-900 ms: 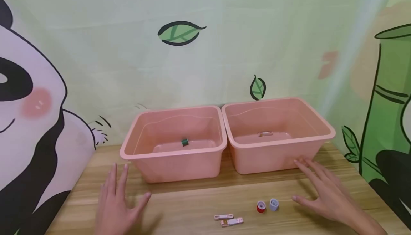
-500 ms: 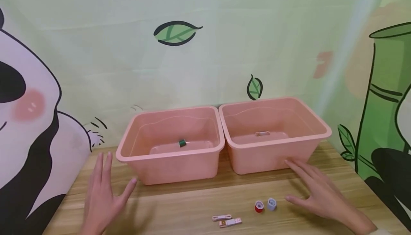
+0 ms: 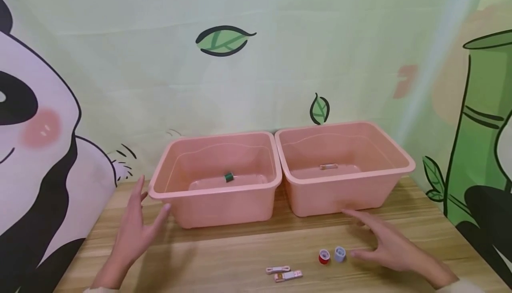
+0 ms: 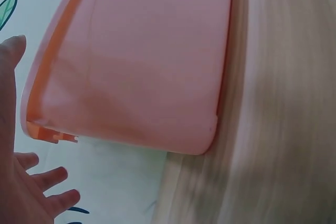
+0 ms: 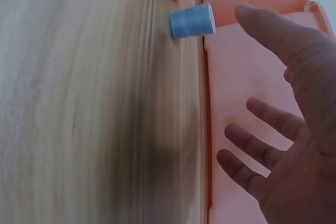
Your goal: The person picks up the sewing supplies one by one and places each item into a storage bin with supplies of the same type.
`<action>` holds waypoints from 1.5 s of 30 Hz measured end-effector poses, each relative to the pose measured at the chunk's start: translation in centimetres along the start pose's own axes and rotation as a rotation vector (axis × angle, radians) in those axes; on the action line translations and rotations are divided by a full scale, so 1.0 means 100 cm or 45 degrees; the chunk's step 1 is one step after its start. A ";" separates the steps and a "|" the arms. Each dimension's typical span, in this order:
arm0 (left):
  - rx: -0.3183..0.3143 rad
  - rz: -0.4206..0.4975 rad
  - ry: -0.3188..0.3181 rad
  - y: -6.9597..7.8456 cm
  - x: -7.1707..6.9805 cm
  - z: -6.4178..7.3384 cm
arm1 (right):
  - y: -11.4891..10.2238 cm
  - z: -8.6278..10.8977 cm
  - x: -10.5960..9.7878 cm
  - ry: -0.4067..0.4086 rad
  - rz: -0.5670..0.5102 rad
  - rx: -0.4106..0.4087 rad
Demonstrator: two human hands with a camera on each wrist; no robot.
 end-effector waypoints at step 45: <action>-0.214 0.622 -0.192 -0.012 0.020 -0.025 | -0.001 -0.011 0.037 -0.178 -0.335 -0.205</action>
Point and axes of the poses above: each hand's wrist, its own z-axis away from the middle knuckle, its own x-axis out of the palm, y = z × x, the point moved 3 cm from there along -z, towards the middle knuckle, and after that the axes turned 3 degrees about -y, right-handed, at the moved point
